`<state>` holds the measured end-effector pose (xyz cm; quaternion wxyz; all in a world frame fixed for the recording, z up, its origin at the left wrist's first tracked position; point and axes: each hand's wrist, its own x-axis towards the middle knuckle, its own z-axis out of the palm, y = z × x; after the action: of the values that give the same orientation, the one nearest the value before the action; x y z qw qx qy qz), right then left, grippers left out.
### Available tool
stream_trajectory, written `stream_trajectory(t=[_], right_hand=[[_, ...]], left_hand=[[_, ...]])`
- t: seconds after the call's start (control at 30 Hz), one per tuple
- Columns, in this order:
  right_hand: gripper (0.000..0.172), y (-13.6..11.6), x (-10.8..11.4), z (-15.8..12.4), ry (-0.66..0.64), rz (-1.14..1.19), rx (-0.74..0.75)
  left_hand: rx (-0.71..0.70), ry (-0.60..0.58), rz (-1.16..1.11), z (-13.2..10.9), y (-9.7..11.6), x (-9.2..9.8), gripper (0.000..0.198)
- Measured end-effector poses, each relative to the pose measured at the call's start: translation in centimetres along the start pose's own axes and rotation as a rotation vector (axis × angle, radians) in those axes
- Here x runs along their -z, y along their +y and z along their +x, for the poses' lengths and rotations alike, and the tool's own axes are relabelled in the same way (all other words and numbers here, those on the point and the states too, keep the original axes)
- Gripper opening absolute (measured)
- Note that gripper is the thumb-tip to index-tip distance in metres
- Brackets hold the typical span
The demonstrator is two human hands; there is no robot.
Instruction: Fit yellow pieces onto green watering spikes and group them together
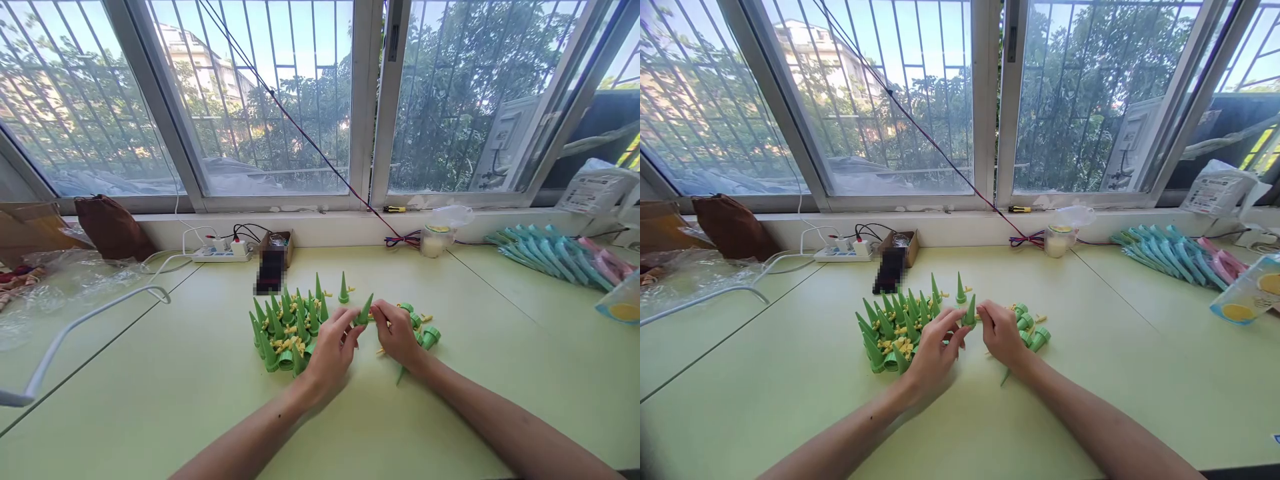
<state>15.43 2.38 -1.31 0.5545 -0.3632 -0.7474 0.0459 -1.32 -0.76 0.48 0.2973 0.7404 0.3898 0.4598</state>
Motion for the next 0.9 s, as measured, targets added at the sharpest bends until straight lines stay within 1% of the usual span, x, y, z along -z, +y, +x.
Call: stream_trajectory(t=[0.2,0.33,0.47,0.57,0.67,0.8,0.9], right_hand=[[0.04,-0.1,0.0,0.1,0.0,-0.019,-0.004],[0.039,-0.2,0.0,0.2,-0.005,-0.02,-0.008],[0.038,-0.2,0.0,0.1,-0.027,0.014,-0.041],[0.036,-0.1,-0.1,0.0,-0.064,0.058,-0.11],[0.038,0.0,-0.2,0.1,-0.107,0.143,-0.218],[0.043,-0.1,-0.3,0.3,-0.168,0.315,-0.371],[0.045,-0.3,-0.3,0.5,-0.207,0.426,-0.458]], left_hand=[[0.022,0.03,-0.007,0.0,0.1,-0.1,0.025],[0.041,0.037,0.0,0.0,0.3,0.0,0.026],[-0.02,0.029,0.051,0.0,0.0,0.1,0.028],[-0.118,0.029,0.097,0.0,-0.6,0.2,0.032],[-0.188,0.016,0.171,0.0,-1.4,0.4,0.038],[-0.233,-0.007,0.259,-0.1,-2.1,0.7,0.044],[-0.24,-0.02,0.272,-0.2,-2.1,0.8,0.044]])
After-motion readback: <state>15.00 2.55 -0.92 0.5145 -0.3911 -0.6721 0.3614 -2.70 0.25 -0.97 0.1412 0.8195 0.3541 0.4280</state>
